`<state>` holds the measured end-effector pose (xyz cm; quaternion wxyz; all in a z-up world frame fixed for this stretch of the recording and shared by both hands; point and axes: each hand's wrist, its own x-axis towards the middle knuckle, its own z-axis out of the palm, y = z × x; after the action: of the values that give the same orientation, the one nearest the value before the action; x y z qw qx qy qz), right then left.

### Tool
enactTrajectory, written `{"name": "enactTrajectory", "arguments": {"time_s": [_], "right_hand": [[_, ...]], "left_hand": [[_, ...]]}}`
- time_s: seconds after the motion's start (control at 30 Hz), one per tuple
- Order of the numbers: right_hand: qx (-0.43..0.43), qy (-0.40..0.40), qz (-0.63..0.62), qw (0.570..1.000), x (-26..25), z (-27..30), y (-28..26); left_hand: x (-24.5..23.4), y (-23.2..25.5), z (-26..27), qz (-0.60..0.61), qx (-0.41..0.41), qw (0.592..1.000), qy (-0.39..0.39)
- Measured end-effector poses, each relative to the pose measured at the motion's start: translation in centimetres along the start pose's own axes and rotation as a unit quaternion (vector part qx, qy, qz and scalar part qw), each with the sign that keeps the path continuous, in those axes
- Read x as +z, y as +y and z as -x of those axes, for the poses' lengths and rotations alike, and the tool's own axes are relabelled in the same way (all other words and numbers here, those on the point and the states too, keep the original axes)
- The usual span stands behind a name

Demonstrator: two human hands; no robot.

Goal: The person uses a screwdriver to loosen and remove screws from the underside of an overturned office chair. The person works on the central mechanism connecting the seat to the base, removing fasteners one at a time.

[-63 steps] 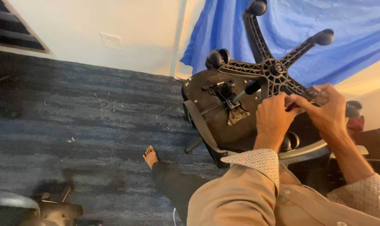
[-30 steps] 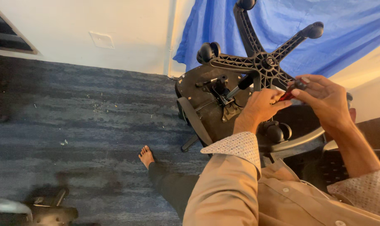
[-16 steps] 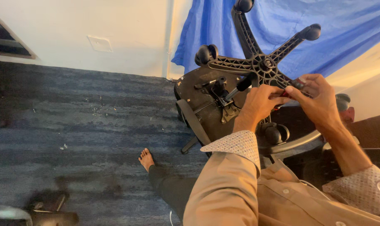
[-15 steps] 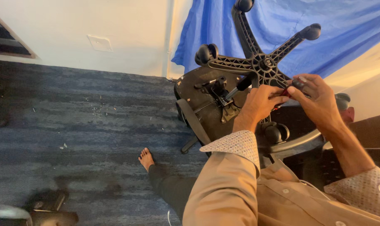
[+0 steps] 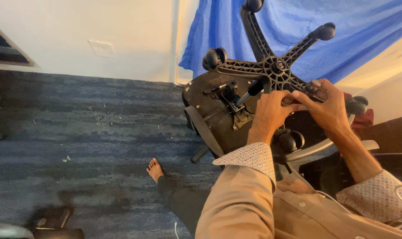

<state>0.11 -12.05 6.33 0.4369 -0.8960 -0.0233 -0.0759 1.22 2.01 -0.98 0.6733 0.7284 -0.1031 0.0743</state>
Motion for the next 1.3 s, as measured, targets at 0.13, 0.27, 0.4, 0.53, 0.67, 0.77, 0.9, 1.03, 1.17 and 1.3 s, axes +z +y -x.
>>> {"name": "enactTrajectory", "arguments": {"time_s": [0.13,0.27,0.4,0.53,0.67,0.77,0.9,1.03,1.17,1.3], "right_hand": [[-0.011,-0.082,-0.170,0.982,-1.0,0.5,-1.0],[-0.033,-0.111,-0.178,0.977,-1.9,1.3,-1.5],[-0.059,-0.052,-0.141,0.987,-1.2,1.2,-0.8],[0.018,0.015,-0.023,0.999,-0.5,0.6,-0.2],[-0.007,-0.040,-0.113,0.993,-0.6,0.5,-0.5],[-0.020,-0.111,-0.168,0.979,-1.5,1.0,-1.2],[-0.024,-0.133,-0.185,0.973,-2.2,1.0,-1.2],[-0.032,-0.071,-0.155,0.985,-1.4,0.5,0.2],[0.004,-0.019,-0.070,0.997,-0.6,-0.1,1.5],[-0.016,-0.056,-0.139,0.988,-0.5,-0.1,0.5]], "left_hand": [[-0.3,-1.0,-0.3,0.059,-0.012,0.997,-0.047],[-0.4,-1.1,-0.3,0.049,-0.037,0.995,-0.081],[-0.5,-0.4,0.6,0.032,0.014,0.999,-0.033],[-0.1,0.2,0.7,0.034,0.005,0.999,-0.006],[-0.2,-0.6,0.5,0.102,-0.015,0.994,-0.027],[-0.4,-1.6,0.2,0.112,-0.040,0.991,-0.068],[-0.6,-1.9,-0.4,0.096,-0.020,0.990,-0.099],[-0.7,-0.9,0.2,0.016,0.020,0.998,-0.061],[0.1,0.2,0.9,0.054,0.000,0.999,-0.003],[0.1,-0.3,0.9,0.068,-0.007,0.998,-0.012]]}}
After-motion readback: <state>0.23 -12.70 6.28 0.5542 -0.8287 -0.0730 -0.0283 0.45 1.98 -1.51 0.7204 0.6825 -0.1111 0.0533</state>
